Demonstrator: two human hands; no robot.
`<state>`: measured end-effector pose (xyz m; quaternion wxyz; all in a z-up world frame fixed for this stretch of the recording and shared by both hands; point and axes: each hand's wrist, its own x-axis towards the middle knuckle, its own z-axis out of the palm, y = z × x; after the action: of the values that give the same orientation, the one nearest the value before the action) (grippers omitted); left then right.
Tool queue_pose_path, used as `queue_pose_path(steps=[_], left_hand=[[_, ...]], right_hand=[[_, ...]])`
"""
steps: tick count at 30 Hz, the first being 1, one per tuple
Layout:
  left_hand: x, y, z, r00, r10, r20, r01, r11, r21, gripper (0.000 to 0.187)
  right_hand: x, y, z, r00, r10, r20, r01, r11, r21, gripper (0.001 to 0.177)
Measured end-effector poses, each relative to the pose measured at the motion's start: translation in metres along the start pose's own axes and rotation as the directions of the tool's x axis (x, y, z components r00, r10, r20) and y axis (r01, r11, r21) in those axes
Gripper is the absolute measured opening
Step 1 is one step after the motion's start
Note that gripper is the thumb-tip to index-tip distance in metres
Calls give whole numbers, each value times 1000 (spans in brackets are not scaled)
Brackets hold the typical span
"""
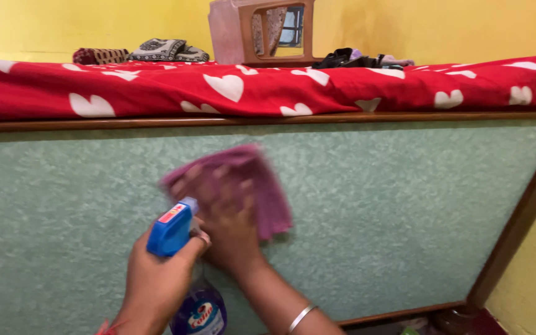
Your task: The person sprays a cleaning solution onto the side panel of a wooden bed frame and wipes it with a cloth. The person continues wiping the panel and the wooden frame legs while holding the spray bottle.
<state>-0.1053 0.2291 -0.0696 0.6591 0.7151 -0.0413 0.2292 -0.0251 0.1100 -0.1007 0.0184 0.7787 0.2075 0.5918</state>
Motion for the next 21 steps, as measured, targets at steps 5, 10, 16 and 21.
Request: queue_pose_path(steps=[5, 10, 16, 21], left_hand=[[-2, 10, 6, 990, -133, -39, 134, 990, 41, 24], [-6, 16, -1, 985, -173, -2, 173, 985, -17, 25], [-8, 17, -21, 984, -180, 17, 179, 984, 18, 26], [-14, 17, -39, 990, -135, 37, 131, 987, 93, 25]], right_hand=[[-19, 40, -3, 998, -70, 2, 70, 996, 53, 59], [-33, 148, -29, 941, 310, -134, -322, 943, -85, 69], [-96, 234, -48, 659, 721, -212, -750, 652, -116, 66], [-114, 224, -35, 465, 865, -191, -885, 463, -58, 60]])
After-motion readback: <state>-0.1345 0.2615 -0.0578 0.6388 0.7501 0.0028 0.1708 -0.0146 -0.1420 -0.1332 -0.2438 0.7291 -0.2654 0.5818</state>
